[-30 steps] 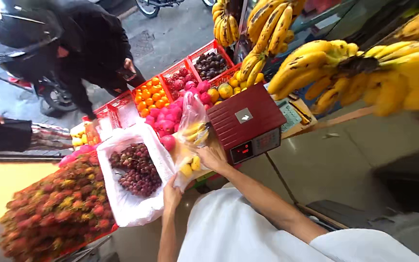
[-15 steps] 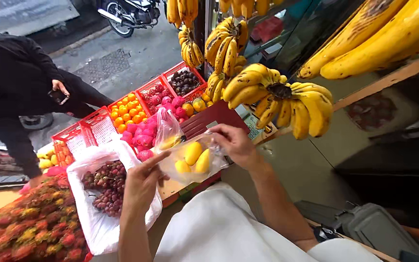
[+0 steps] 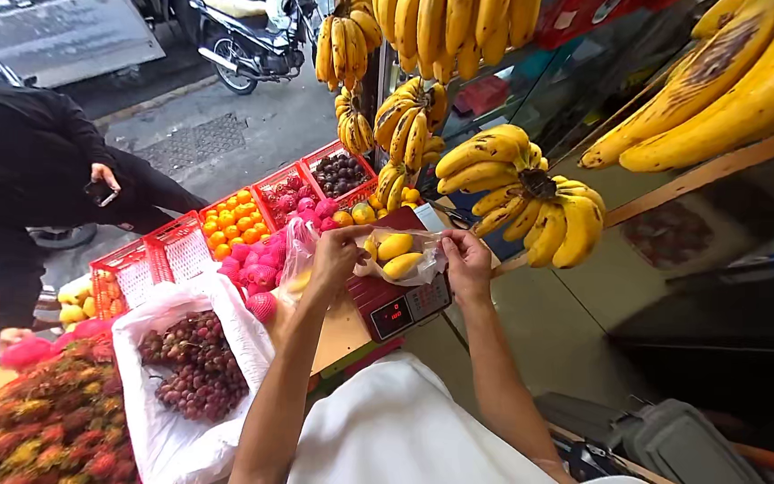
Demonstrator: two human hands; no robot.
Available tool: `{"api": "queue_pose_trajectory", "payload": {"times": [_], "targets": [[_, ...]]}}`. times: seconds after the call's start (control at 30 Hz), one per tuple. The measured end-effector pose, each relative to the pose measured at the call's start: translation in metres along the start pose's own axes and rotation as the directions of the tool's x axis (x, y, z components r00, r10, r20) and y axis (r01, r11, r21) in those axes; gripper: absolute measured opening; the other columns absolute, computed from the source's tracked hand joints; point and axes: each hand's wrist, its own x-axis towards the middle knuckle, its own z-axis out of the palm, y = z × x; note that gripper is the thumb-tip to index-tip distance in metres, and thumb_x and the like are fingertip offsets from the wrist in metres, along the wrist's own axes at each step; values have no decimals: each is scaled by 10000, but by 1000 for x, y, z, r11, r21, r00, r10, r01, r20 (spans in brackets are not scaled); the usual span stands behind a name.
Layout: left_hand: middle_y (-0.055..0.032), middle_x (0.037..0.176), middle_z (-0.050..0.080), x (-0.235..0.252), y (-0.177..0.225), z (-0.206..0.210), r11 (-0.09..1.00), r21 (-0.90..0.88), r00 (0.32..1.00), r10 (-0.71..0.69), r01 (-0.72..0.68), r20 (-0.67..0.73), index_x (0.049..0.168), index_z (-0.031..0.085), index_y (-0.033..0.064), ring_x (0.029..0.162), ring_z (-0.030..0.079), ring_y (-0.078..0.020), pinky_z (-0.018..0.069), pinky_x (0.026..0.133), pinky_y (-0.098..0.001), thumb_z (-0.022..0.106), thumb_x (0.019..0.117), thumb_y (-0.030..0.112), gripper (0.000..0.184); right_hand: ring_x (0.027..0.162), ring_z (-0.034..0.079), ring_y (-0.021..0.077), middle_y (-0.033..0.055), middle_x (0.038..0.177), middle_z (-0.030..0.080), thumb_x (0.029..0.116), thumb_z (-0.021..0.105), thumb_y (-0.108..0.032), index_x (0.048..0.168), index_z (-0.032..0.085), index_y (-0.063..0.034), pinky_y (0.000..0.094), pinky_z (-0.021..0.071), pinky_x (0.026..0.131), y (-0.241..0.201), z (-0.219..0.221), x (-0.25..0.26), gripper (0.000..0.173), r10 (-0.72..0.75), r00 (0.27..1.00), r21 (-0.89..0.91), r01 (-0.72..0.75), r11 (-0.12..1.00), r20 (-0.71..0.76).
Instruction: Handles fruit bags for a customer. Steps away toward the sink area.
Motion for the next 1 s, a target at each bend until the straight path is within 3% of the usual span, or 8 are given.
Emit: {"api": "queue_pose_trajectory", "payload": {"times": [0.3, 0.47, 0.57, 0.63, 0.73, 0.83, 0.93, 1.0], "targets": [[-94, 1016, 725, -37, -27, 9, 1000, 1, 998, 23, -23, 62, 1249, 698, 96, 705, 651, -166, 565, 649, -366, 411, 1047, 71, 351, 931, 677, 141, 83, 1096, 689, 1072, 516, -199, 1265, 619, -57, 341, 583, 834, 10, -15, -10, 261, 8, 993, 39, -13, 999, 118], [-126, 968, 725, -34, -49, 25, 985, 160, 998, 64, -66, 18, 1254, 687, 69, 710, 655, -198, 554, 668, -424, 523, 1027, 61, 281, 876, 675, 193, 119, 1124, 695, 1068, 534, -213, 1295, 632, -72, 375, 581, 762, 15, -23, -18, 285, 48, 982, -71, -35, 997, 184], [-123, 1281, 674, -35, -64, 27, 960, 238, 988, 151, -147, 2, 1233, 694, 52, 1098, 674, -256, 545, 958, -488, 572, 977, -1, 289, 834, 663, 190, 109, 1095, 698, 1071, 528, -214, 1282, 646, -92, 363, 571, 713, 20, -22, -22, 271, 44, 974, -132, -15, 991, 222], [-140, 1376, 617, -37, -69, 29, 953, 263, 986, 166, -152, -29, 1315, 654, 69, 1202, 631, -302, 520, 1006, -523, 610, 956, 1, 368, 807, 655, 180, 96, 1045, 700, 1072, 536, -240, 1295, 649, -114, 352, 564, 686, 23, -22, -24, 280, 54, 971, -171, -14, 985, 231], [-169, 1486, 512, -47, -72, 29, 954, 295, 991, 84, -50, -103, 1589, 345, 192, 1284, 569, -366, 495, 1018, -595, 691, 949, 150, 729, 671, 556, 216, 109, 913, 624, 1062, 538, -388, 1464, 538, -200, 377, 483, 562, 23, -21, -29, 445, 160, 963, -245, -106, 964, 215], [-205, 1450, 524, -52, -75, 30, 942, 332, 985, 16, 42, -170, 1629, 160, 177, 1186, 622, -375, 537, 924, -599, 756, 909, 263, 938, 865, 634, 274, 162, 1167, 625, 1048, 483, -521, 1600, 336, -237, 463, 552, 690, 21, -25, -34, 638, 220, 950, -271, -156, 950, 221], [-218, 1426, 546, -54, -80, 32, 930, 351, 984, -48, 106, -171, 1618, 175, 130, 1103, 658, -381, 560, 870, -589, 751, 917, 312, 926, 1128, 657, 279, 169, 1376, 605, 1069, 381, -539, 1601, 345, -203, 500, 562, 900, 22, -28, -38, 630, 193, 946, -280, -116, 953, 262], [-221, 1419, 551, -54, -81, 33, 928, 346, 983, -88, 140, -162, 1610, 205, 102, 1107, 654, -391, 548, 889, -600, 733, 930, 341, 894, 1164, 665, 277, 164, 1359, 639, 1076, 339, -552, 1576, 388, -173, 520, 549, 946, 22, -27, -41, 629, 190, 946, -308, -105, 946, 264]]}}
